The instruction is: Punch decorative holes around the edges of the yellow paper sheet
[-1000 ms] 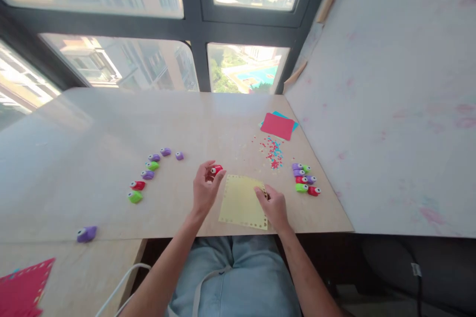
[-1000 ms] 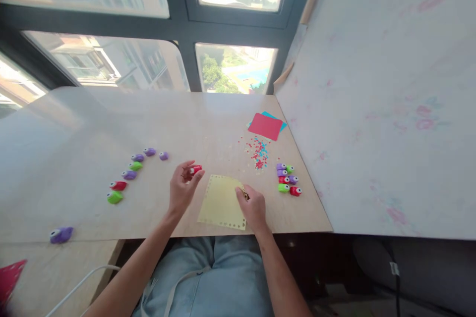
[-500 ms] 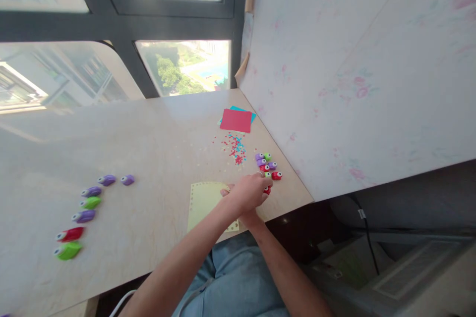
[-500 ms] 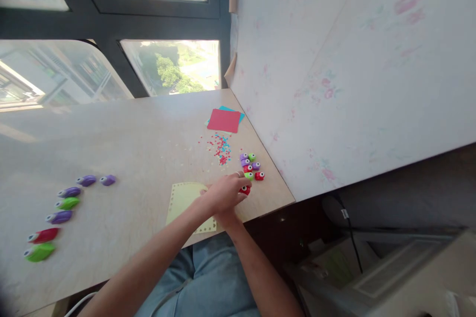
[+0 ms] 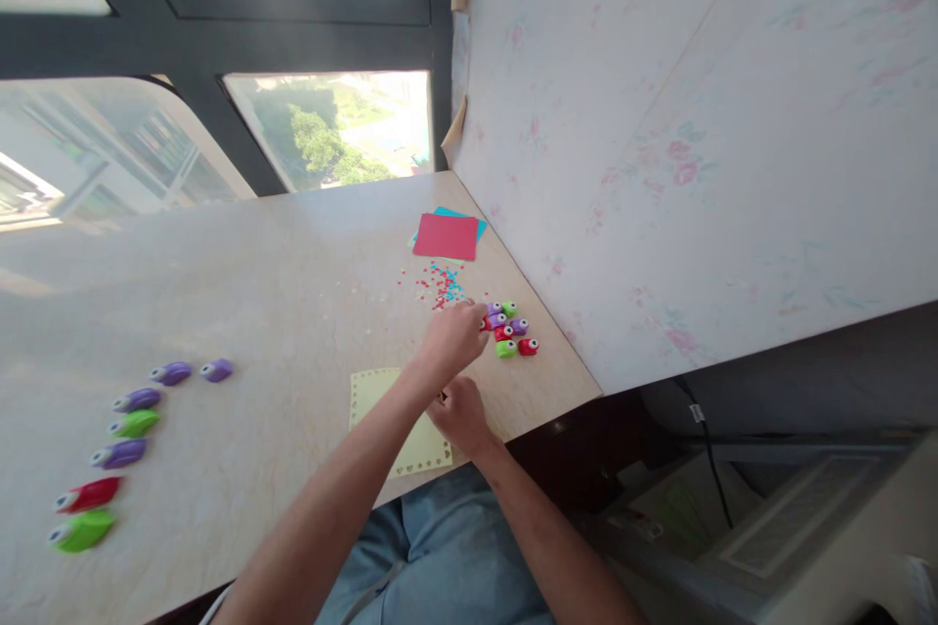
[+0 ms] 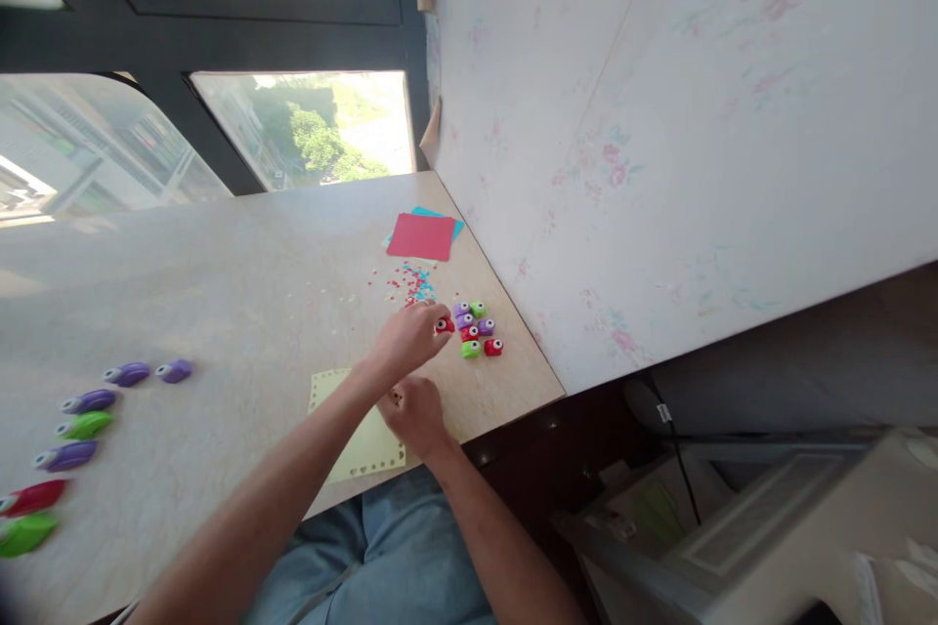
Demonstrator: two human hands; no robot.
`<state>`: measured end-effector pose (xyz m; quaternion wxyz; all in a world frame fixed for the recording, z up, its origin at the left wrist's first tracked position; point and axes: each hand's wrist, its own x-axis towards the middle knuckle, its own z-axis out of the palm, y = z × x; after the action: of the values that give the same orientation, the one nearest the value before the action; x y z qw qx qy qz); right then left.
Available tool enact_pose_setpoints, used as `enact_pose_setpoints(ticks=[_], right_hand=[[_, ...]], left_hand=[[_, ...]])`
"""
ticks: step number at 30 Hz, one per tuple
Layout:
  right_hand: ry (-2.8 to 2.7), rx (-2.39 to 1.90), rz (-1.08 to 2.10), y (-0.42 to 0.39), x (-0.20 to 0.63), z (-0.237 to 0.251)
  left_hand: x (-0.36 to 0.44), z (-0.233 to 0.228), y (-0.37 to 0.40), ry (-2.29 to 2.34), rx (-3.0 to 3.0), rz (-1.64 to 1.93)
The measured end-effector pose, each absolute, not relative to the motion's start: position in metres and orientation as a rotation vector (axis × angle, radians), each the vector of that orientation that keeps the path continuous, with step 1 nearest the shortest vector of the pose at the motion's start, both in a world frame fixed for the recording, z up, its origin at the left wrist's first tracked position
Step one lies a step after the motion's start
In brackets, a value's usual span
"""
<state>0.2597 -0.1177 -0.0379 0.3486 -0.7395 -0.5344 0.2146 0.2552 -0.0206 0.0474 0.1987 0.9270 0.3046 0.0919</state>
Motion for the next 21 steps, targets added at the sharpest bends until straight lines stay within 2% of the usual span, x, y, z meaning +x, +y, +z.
enact_pose_setpoints(ticks=[3, 6, 14, 21], right_hand=[[-1.402, -1.850, 0.538, -0.123, 0.259, -0.030], [-1.394, -1.803, 0.545, -0.122, 0.259, -0.026], [-1.355, -1.858, 0.519, -0.123, 0.258, -0.034], [-1.390, -1.836, 0.507, -0.122, 0.258, -0.034]], left_hand=[[0.277, 0.045, 0.007, 0.977, 2.555, 0.377], [0.303, 0.038, 0.027, 1.033, 2.506, 0.347], [0.348, 0.022, 0.032, 0.815, 2.459, 0.175], [0.351, 0.018, 0.033, 0.685, 2.363, 0.130]])
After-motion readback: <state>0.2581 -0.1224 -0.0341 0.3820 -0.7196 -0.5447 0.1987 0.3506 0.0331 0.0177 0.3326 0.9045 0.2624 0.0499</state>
